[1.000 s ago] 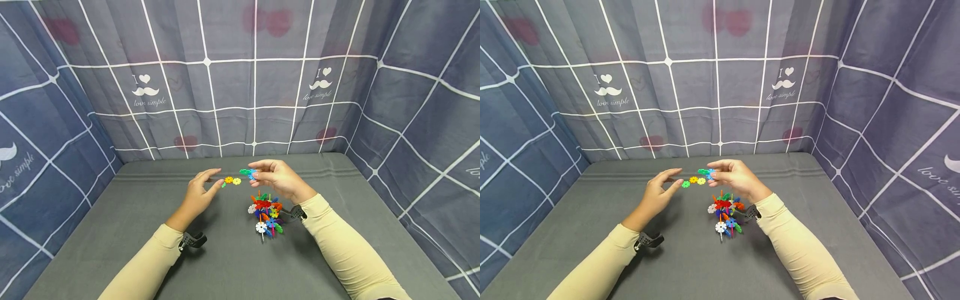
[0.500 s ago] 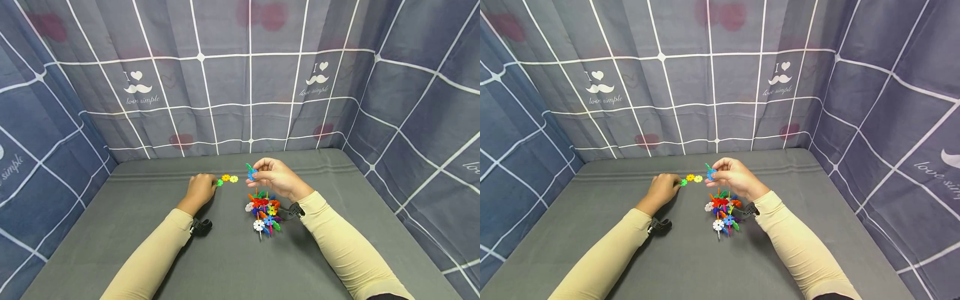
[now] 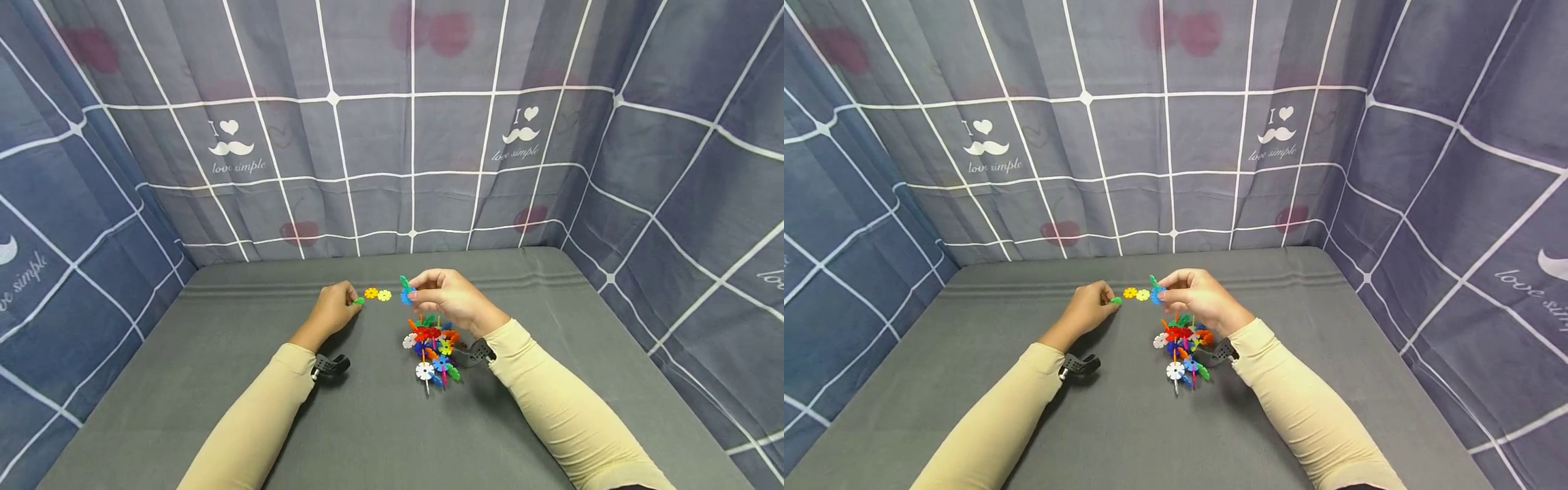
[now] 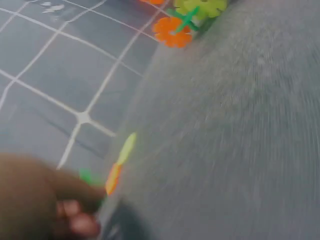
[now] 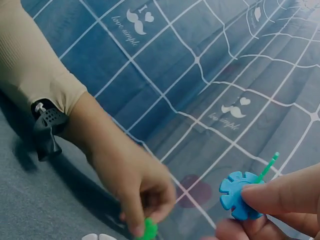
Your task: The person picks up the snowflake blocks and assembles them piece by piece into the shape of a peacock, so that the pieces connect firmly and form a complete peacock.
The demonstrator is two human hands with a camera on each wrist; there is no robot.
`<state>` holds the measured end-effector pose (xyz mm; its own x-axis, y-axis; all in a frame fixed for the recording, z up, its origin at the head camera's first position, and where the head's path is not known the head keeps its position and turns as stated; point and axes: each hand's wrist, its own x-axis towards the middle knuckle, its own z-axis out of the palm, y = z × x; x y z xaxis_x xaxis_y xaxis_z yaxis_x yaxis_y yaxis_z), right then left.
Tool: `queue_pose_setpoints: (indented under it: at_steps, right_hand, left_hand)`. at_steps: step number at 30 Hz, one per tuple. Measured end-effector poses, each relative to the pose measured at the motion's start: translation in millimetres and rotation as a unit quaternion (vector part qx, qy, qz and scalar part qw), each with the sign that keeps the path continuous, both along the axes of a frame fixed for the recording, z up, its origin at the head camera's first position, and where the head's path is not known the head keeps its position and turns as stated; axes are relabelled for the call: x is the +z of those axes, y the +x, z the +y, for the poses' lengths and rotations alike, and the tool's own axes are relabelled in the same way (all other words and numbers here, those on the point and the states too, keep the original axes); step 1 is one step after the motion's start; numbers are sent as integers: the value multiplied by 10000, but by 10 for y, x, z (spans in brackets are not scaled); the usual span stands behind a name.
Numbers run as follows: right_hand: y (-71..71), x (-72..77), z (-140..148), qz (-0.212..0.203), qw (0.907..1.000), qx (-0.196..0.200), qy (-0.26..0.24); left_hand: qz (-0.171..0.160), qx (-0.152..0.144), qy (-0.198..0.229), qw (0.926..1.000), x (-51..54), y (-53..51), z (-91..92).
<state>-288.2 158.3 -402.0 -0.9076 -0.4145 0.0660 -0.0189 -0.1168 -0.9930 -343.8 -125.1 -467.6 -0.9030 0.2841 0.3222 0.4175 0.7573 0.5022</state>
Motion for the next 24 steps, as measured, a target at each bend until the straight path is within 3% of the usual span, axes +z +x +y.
queue_pose_setpoints:
  at_steps: [2, 4, 9, 11, 14, 24]
  right_hand:
    - [-6, -25, -15, 3, 9999, -97, 30]
    - [-10, -40, -35, -57, 9998, -154, -81]
    - [13, -32, -115, -241, 9962, -209, -809]
    - [40, -10, -147, -234, 9940, -257, -1040]
    - [89, 13, -184, -122, 9919, -374, -1208]
    - [193, 8, -216, 545, 9913, -697, -975]
  left_hand:
    - [167, -281, 606, 9976, 58, 43, -26]
    - [414, -561, 1195, 9904, 156, 116, -22]
    - [1025, -1423, 2233, 9588, 443, 335, 122]
    - [1286, -1700, 2340, 9486, 518, 409, 194]
    - [1630, -1902, 2365, 9388, 569, 480, 269]
    - [2159, -1865, 2134, 9344, 554, 524, 329]
